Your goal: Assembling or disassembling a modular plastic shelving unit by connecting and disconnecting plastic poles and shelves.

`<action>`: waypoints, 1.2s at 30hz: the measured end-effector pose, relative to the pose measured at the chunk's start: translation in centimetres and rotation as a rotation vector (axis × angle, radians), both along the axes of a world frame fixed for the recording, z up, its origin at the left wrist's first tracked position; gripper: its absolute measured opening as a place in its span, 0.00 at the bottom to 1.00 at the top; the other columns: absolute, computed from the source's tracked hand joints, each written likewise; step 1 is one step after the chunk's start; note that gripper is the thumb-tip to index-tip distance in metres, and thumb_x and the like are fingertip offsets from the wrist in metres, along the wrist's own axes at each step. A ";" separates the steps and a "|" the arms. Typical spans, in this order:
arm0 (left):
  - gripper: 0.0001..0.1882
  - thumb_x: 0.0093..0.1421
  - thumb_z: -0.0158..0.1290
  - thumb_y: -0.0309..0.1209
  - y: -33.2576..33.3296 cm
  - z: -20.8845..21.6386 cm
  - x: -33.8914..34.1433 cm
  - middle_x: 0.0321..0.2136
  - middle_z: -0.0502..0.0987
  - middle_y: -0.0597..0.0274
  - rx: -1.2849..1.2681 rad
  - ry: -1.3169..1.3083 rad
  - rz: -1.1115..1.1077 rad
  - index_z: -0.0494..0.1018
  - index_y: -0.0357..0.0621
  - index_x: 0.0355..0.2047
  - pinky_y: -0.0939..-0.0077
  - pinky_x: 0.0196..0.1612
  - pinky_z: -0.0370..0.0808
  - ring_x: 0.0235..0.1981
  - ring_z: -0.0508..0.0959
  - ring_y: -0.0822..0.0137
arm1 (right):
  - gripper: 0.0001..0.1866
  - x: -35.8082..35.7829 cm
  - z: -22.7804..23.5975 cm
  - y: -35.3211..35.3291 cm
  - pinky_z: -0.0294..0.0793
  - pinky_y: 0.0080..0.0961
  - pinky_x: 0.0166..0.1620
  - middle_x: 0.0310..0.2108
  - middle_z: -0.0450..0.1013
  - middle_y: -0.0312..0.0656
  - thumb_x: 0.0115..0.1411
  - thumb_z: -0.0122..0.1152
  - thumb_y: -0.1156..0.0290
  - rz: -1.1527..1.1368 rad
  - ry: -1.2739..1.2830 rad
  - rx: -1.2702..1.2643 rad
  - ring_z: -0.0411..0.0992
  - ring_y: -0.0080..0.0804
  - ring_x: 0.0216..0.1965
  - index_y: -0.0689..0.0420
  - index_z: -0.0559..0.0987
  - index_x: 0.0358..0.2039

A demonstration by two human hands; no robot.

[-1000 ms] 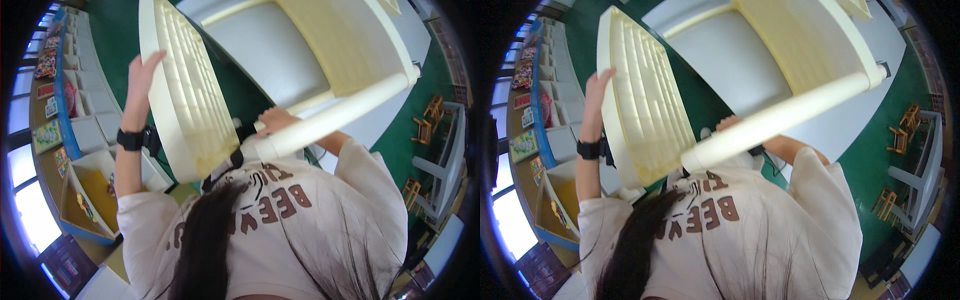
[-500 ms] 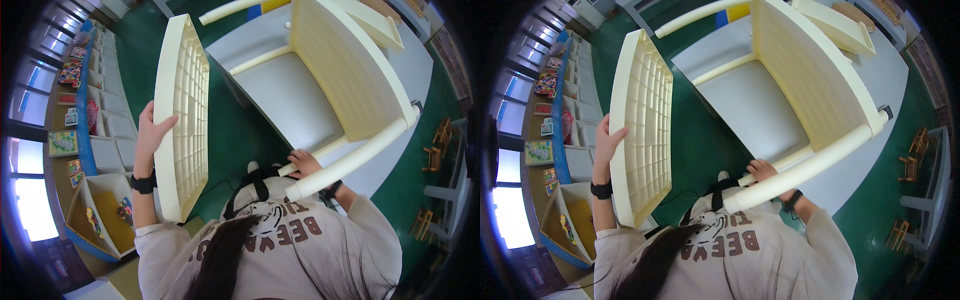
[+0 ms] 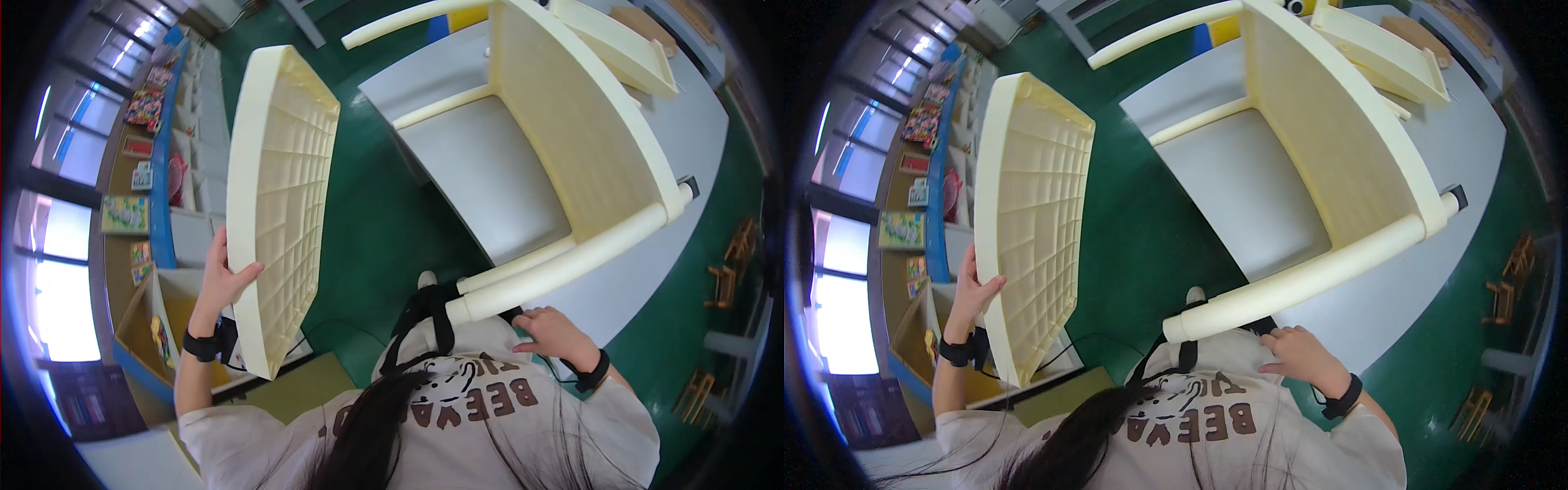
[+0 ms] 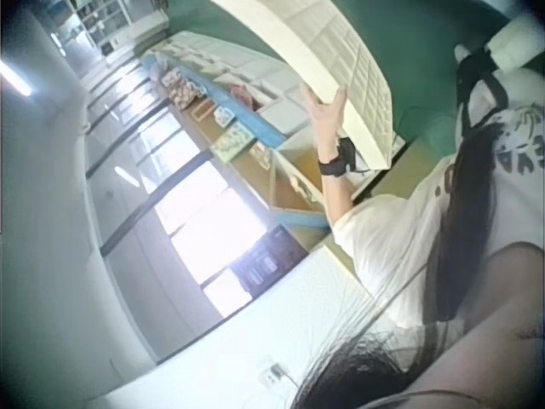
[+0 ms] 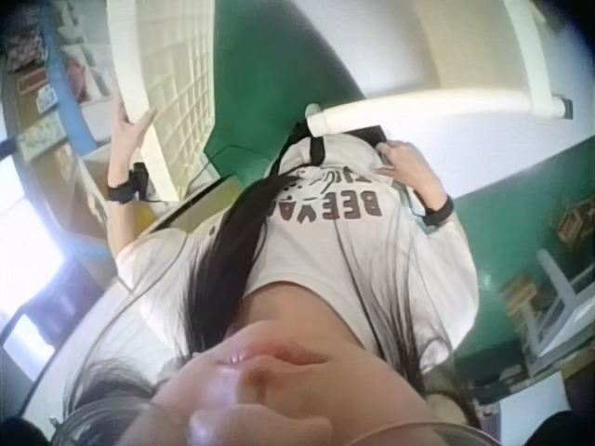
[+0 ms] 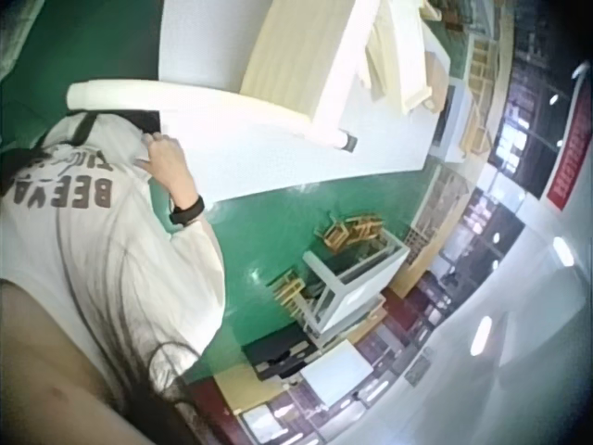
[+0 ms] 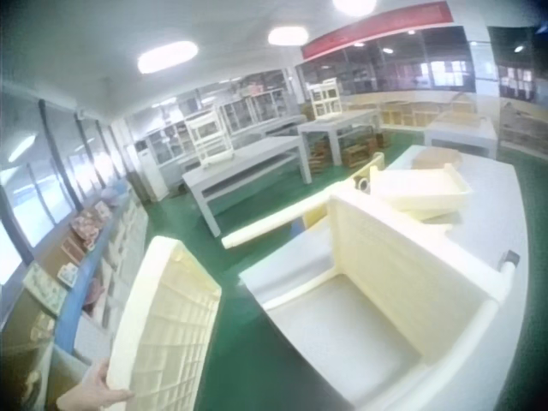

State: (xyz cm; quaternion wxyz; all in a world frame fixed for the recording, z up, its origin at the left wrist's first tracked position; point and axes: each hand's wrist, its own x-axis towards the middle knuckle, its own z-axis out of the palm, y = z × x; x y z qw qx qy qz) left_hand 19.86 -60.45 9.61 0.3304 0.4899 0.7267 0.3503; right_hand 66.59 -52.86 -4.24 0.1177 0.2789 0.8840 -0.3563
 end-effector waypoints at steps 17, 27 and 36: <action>0.35 0.43 0.61 0.31 -20.4 -1.2 12.7 0.39 0.66 0.59 -0.237 -0.119 -0.066 0.54 0.37 0.48 0.77 0.46 0.63 0.41 0.65 0.72 | 0.25 -10.6 8.5 -9.0 0.62 0.27 0.42 0.43 0.63 0.38 0.41 0.54 0.71 0.588 0.942 0.730 0.61 0.32 0.45 0.49 0.68 0.45; 0.32 0.43 0.60 0.36 -28.6 -1.8 17.3 0.28 0.72 0.47 -0.455 0.053 -0.586 0.56 0.37 0.43 0.70 0.34 0.69 0.32 0.73 0.52 | 0.27 -11.4 12.1 -13.6 0.62 0.36 0.37 0.26 0.67 0.38 0.30 0.65 0.63 0.822 0.310 0.622 0.67 0.33 0.32 0.54 0.69 0.35; 0.31 0.44 0.58 0.43 -31.3 0.6 23.4 0.28 0.72 0.47 -0.575 0.369 -0.897 0.61 0.41 0.44 0.67 0.30 0.69 0.30 0.73 0.52 | 0.21 1.8 12.3 -20.7 0.68 0.34 0.21 0.13 0.67 0.48 0.28 0.62 0.58 0.620 0.243 0.208 0.68 0.45 0.17 0.65 0.69 0.15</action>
